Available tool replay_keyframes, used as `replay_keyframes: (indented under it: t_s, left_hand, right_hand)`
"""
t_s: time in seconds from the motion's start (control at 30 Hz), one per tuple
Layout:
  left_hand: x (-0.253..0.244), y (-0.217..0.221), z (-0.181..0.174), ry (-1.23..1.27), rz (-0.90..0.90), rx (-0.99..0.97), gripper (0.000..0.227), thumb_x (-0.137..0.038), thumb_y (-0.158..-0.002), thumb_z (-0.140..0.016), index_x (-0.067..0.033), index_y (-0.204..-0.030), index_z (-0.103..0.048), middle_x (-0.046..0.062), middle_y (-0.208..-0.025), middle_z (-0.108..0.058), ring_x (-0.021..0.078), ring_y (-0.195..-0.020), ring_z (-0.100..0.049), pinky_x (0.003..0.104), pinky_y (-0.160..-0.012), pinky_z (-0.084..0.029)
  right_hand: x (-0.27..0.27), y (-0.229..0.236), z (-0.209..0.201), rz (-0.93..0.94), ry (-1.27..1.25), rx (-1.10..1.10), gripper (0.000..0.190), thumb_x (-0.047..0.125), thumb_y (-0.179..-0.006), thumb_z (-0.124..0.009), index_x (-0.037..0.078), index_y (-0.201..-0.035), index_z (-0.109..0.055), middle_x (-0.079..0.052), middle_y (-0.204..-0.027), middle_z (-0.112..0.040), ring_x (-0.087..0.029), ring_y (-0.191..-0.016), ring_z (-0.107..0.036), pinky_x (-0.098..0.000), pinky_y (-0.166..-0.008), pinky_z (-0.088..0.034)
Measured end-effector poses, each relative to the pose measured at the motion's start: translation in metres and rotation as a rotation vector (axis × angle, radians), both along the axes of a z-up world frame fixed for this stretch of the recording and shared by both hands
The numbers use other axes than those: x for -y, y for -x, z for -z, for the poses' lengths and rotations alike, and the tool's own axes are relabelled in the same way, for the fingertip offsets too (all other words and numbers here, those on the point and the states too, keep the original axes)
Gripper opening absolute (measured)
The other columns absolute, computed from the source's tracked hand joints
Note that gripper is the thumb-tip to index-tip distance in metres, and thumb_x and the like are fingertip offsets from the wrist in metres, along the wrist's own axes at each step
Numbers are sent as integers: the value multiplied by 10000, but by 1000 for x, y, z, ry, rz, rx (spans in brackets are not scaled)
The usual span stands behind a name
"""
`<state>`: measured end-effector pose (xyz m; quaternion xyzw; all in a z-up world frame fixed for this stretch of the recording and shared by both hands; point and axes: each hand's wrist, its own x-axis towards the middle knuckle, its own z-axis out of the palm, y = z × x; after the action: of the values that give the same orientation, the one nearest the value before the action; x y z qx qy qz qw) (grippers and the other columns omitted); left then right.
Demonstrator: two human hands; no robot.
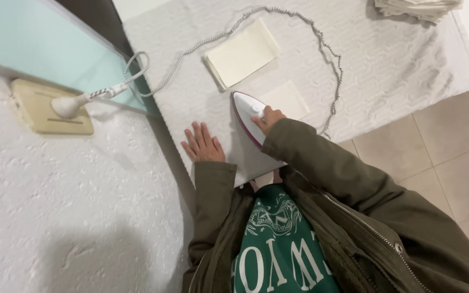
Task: Ironing small rectangular pieces of white cloth on a workshop table.
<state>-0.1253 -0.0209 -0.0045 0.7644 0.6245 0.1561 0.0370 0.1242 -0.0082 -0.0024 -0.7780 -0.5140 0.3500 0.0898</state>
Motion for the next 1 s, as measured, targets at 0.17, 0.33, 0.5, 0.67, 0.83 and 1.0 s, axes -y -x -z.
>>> replay_keyframes:
  t_s: [0.17, 0.33, 0.5, 0.67, 0.83, 1.0]
  left_hand:
    - [-2, -5, -1, -7, 9, -34, 576, -280, -1078, -487, -61, -1598, -376, 116, -1703, -237, 391, -1574, -183, 623, -1266, -106]
    - [-2, -3, -2, -12, -5, -23, 624, -330, -1063, -496, -49, -1601, -348, 141, -1703, -213, 418, -1561, -182, 639, -1254, -113]
    - [3, -5, -5, -93, 11, -95, 580, -357, -1090, -513, -193, -1627, -368, 173, -1706, -211, 439, -1562, -178, 645, -1253, -127]
    - [-5, -3, 2, -87, 28, -66, 591, -392, -1046, -525, -207, -1588, -378, 198, -1676, -206, 464, -1535, -171, 685, -1214, -121]
    - [2, -3, -1, -27, 11, -126, 613, -403, -1057, -539, -206, -1615, -381, 193, -1697, -200, 467, -1550, -164, 665, -1237, -118]
    - [-2, -4, 1, -27, 15, -82, 639, -419, -1023, -543, -203, -1596, -364, 188, -1679, -194, 464, -1533, -162, 684, -1208, -114]
  right_hand:
    - [-18, 21, -8, 30, -38, 28, 620, 550, -963, -621, -50, -1118, -604, -310, -949, -720, -455, -830, -729, -527, -715, -598]
    - [-10, 22, 0, 41, 36, 9, 634, 556, -958, -617, -44, -1163, -588, -313, -980, -718, -447, -869, -740, -526, -744, -611]
    - [-24, 25, 1, 53, 48, 70, 657, 580, -944, -646, -42, -1150, -601, -308, -1001, -707, -443, -899, -723, -525, -750, -608]
    - [-17, 25, 15, 64, 8, 87, 649, 578, -926, -662, -30, -1147, -606, -302, -993, -713, -446, -877, -730, -532, -745, -602]
    - [-9, 29, -4, 80, 49, 57, 644, 581, -934, -657, -32, -1126, -608, -301, -977, -711, -443, -871, -733, -529, -714, -610]
    - [0, 20, 12, 26, 25, 87, 645, 574, -937, -640, -31, -1155, -600, -299, -987, -721, -438, -867, -740, -525, -724, -609]
